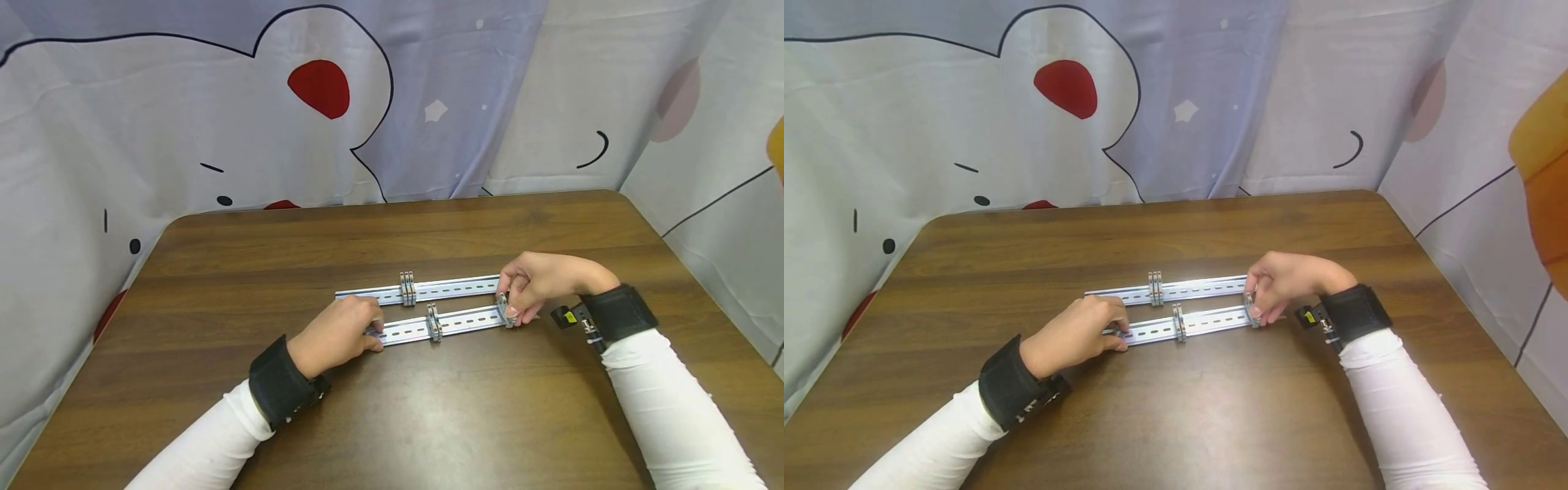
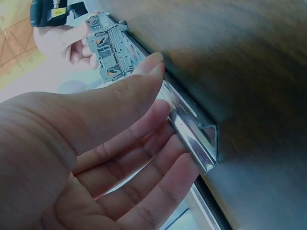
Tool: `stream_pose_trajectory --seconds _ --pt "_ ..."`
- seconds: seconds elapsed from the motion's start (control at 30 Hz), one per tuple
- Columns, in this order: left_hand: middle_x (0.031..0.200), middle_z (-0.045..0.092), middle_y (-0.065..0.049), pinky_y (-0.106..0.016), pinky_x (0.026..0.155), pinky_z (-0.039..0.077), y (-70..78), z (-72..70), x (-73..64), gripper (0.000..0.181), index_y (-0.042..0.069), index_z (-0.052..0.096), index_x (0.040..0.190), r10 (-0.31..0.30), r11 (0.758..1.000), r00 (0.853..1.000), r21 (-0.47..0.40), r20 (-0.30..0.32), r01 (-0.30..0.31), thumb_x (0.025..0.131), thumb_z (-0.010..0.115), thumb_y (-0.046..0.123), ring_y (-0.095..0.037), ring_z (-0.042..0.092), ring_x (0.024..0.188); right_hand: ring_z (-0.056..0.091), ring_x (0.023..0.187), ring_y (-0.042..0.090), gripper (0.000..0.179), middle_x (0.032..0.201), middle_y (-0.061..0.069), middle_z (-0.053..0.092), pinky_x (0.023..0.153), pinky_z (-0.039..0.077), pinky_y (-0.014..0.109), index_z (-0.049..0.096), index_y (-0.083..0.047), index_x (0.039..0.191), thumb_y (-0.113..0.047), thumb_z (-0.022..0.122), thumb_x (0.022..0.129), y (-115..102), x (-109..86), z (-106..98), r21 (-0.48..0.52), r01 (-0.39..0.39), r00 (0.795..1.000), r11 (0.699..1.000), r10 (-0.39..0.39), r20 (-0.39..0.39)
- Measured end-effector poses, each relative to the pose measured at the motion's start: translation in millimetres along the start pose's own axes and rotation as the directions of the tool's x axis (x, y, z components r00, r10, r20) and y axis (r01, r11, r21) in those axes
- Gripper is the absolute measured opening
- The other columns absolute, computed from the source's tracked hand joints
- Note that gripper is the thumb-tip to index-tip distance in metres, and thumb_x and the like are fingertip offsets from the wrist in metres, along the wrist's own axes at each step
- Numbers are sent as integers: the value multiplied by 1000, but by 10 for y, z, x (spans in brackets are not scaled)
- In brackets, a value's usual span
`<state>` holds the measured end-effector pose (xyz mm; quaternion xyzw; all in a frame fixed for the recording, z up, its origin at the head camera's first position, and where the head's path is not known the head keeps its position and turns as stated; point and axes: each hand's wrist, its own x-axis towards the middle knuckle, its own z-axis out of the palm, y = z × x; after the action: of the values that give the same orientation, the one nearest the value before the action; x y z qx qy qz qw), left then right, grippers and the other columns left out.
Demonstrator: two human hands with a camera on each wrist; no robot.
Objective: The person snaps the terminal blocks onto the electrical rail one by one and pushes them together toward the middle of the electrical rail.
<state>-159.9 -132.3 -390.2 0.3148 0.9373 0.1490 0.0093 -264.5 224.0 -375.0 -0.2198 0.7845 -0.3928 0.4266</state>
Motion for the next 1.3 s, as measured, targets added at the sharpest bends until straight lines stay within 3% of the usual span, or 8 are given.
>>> stream_pose_trajectory --seconds 1.3 --pt "79 65 2 -28 61 45 10 -12 12 18 11 71 81 -39 999 999 -23 22 39 76 85 21 -8 52 67 71 79 36 41 81 19 70 73 57 45 52 12 113 -5 76 83 -169 318 375 103 101 995 990 -99 -28"
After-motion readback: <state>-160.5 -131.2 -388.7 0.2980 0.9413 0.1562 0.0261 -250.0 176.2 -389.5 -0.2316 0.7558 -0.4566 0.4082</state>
